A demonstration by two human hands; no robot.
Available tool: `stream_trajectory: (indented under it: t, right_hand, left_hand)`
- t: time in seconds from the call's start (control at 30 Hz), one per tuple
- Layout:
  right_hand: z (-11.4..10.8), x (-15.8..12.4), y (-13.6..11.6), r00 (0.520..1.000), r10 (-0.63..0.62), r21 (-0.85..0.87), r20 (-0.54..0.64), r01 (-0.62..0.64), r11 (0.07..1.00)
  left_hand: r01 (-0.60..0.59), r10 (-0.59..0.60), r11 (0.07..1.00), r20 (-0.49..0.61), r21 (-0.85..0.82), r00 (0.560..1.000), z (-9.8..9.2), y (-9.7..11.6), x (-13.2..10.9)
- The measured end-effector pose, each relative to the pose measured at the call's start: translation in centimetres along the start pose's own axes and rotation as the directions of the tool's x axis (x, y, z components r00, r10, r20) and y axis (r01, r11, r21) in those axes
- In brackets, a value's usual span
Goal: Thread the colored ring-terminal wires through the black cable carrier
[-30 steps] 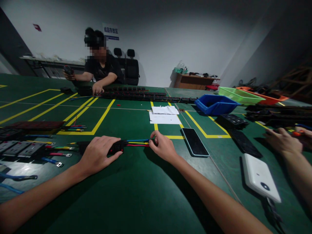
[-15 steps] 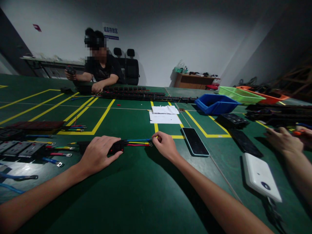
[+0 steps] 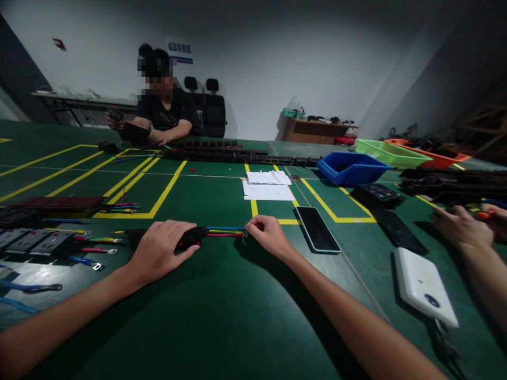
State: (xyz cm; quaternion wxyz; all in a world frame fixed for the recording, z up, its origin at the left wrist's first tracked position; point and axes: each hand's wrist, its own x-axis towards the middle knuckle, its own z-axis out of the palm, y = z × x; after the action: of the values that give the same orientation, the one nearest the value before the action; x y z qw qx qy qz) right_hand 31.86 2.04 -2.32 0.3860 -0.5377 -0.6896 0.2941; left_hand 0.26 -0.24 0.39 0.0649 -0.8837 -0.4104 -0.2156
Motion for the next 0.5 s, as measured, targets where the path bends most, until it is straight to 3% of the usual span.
stream_trajectory:
  t: [0.5]
  right_hand:
    - [0.05,0.08,0.25,0.999,0.013,-0.003,0.037,-0.013,1.0]
  left_hand:
    - [-0.014,0.014,1.0,-0.017,0.013,1.0,0.04,0.01,0.03]
